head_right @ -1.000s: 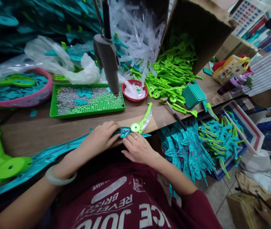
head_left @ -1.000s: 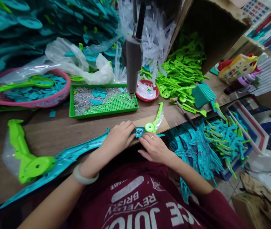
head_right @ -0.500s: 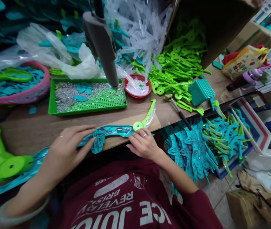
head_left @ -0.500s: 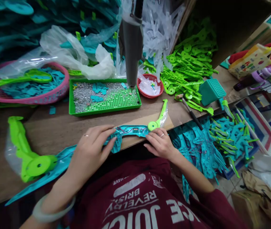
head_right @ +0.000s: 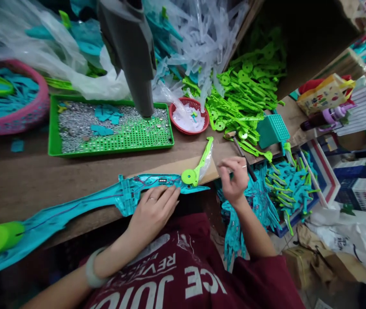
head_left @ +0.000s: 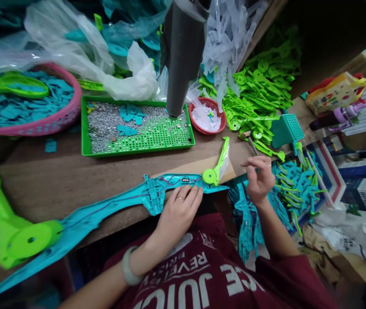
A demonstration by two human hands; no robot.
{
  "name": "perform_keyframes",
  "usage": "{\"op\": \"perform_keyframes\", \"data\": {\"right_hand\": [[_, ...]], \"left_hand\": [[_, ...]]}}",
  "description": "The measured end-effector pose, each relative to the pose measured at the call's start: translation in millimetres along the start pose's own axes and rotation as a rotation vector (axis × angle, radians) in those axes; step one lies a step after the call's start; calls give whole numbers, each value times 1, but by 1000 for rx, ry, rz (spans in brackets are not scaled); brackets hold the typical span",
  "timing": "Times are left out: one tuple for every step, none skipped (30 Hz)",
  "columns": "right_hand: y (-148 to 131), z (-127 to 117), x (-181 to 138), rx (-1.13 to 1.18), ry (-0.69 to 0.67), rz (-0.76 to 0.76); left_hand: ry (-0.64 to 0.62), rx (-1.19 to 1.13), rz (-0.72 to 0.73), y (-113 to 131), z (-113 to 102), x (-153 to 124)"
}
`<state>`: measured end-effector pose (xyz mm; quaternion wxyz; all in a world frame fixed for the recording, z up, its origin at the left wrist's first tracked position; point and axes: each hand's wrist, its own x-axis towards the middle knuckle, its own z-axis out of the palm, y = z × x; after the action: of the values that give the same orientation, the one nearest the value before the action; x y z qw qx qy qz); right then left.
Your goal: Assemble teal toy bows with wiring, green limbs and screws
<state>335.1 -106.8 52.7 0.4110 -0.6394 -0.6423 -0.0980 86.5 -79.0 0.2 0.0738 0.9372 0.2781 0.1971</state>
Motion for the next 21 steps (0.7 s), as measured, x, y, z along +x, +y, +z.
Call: {"op": "perform_keyframes", "data": {"right_hand": [[3, -3, 7, -31, 14, 9], [4, -5, 14, -60, 7, -4], [3, -5, 20, -83, -13, -36], [1, -3, 24, -100, -43, -84], [-3, -1, 27, -108, -79, -141], [-7, 3, 29, -109, -124, -203], [-11, 6, 30, -104, -178, -267], [-15, 10, 30, -93, -245, -324], [-18, 13, 30, -78, -327, -369], [-20, 16, 29, -62, -420, -400], [-21, 19, 28, -47, -519, -423], [-22, 20, 28, -36, -614, -444], [-23, 22, 28, -33, -699, -468], [-24, 23, 29, -41, -774, -500], [-24, 24, 31, -60, -838, -541], [-25, 25, 34, -84, -897, -584], [-26, 27, 38, -108, -957, -625], [-28, 29, 42, -126, -1017, -664], [-29, 32, 47, -135, -1076, -704], [-30, 35, 52, -136, -1131, -740], [-32, 37, 57, -131, -1184, -770]], "left_hand": [[-9, 7, -10, 0, 0, 2], [-19, 17, -21, 0, 0, 4], [-26, 27, -31, 0, 0, 6], [-26, 34, -39, 0, 0, 8], [-18, 39, -48, -1, 1, 10], [-1, 41, -59, -1, 2, 11], [27, 40, -70, -2, 3, 11], [62, 35, -80, -3, 5, 10], [97, 27, -86, -4, 6, 8], [126, 19, -91, -5, 8, 7], [148, 12, -93, -6, 9, 5], [162, 9, -95, -6, 9, 4], [167, 11, -98, -7, 9, 3], [166, 15, -100, -7, 9, 2], [161, 19, -103, -7, 9, 2], [153, 17, -103, -7, 8, 2], [142, 10, -103, -7, 8, 3], [131, 1, -104, -7, 7, 3], [122, -9, -104, -8, 6, 4], [114, -18, -103, -8, 5, 4], [111, -24, -102, -8, 5, 4]]}}
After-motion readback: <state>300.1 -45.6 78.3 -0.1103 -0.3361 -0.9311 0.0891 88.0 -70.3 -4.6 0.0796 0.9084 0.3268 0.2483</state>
